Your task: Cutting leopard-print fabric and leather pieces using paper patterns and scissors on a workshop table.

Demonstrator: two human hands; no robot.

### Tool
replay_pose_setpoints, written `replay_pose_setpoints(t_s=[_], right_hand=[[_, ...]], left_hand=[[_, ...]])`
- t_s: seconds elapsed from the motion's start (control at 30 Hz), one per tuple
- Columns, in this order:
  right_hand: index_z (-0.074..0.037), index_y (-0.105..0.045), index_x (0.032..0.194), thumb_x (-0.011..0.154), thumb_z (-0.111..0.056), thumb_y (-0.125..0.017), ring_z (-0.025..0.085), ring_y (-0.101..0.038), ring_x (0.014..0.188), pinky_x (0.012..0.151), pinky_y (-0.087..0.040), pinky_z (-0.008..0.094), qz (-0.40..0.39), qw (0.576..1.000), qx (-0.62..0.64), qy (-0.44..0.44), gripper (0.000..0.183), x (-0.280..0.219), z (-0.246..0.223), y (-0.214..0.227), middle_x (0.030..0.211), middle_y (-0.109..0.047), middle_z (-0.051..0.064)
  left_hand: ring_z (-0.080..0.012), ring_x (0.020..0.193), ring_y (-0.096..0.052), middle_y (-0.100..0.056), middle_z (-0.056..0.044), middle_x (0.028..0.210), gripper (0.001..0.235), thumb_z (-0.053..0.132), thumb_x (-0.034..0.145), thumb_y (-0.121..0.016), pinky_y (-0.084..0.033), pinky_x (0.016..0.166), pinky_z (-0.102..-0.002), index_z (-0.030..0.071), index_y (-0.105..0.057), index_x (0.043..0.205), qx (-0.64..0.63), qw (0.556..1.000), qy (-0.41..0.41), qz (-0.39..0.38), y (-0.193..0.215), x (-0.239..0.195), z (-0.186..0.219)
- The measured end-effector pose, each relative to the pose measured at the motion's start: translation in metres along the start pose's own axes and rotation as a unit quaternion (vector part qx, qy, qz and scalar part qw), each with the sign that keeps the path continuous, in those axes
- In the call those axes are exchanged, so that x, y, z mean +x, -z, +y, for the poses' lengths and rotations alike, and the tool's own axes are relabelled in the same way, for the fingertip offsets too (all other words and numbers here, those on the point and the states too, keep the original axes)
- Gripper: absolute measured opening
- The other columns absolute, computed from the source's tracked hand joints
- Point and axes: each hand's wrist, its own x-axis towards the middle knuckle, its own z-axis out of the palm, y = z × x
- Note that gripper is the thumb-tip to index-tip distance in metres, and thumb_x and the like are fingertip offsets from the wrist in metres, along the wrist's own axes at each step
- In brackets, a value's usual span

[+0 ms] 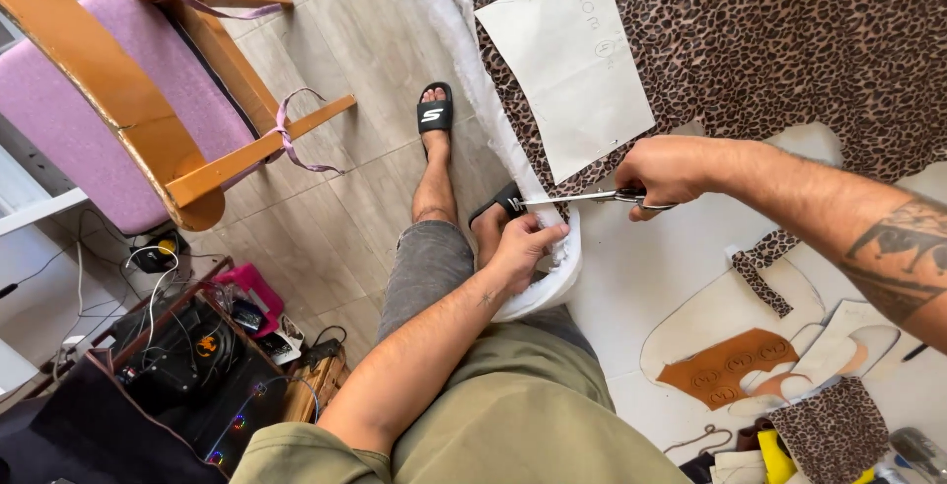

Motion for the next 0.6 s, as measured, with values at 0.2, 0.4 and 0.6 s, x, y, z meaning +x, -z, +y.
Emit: replay_pose_setpoints(t_s=[0.2,0.4,0.6], right_hand=[[-0.016,-0.074,0.075,0.074,-0.044,-0.084,0.024,-0.071,0.065,0.064,-0.055,0.035,0.018,0.998,-0.056,0.014,0.030,-0.015,-0.017,0.008,0.060,-0.069,0.002],[-0.014,-0.073,0.076,0.073,-0.045,-0.083,0.032,-0.072,0.071,0.066,-0.057,0.043,0.036,0.997,-0.053,0.047,0.033,-0.006,-0.019,-0.007,0.066,-0.071,0.010],[-0.007,-0.073,0.091,0.073,-0.037,-0.081,0.038,-0.073,0.074,0.072,-0.057,0.048,0.105,0.990,0.060,0.067,0.037,-0.029,-0.043,-0.018,0.072,-0.073,0.017]], left_hand=[[-0.0105,0.068,-0.069,-0.072,-0.002,0.078,0.029,0.013,0.070,-0.094,-0.057,0.063,-0.022,0.006,-0.074,0.090,0.015,1.000,0.014,-0.005,0.001,-0.005,0.002],[-0.0113,0.065,-0.066,-0.069,-0.003,0.074,0.032,0.011,0.066,-0.095,-0.054,0.057,-0.022,0.003,-0.072,0.086,0.051,0.999,0.014,-0.004,-0.002,-0.008,-0.004],[-0.0130,0.067,-0.064,-0.069,-0.003,0.073,0.029,0.016,0.066,-0.093,-0.054,0.059,-0.029,0.008,-0.076,0.088,0.175,0.982,-0.058,-0.031,0.051,0.013,-0.024]])
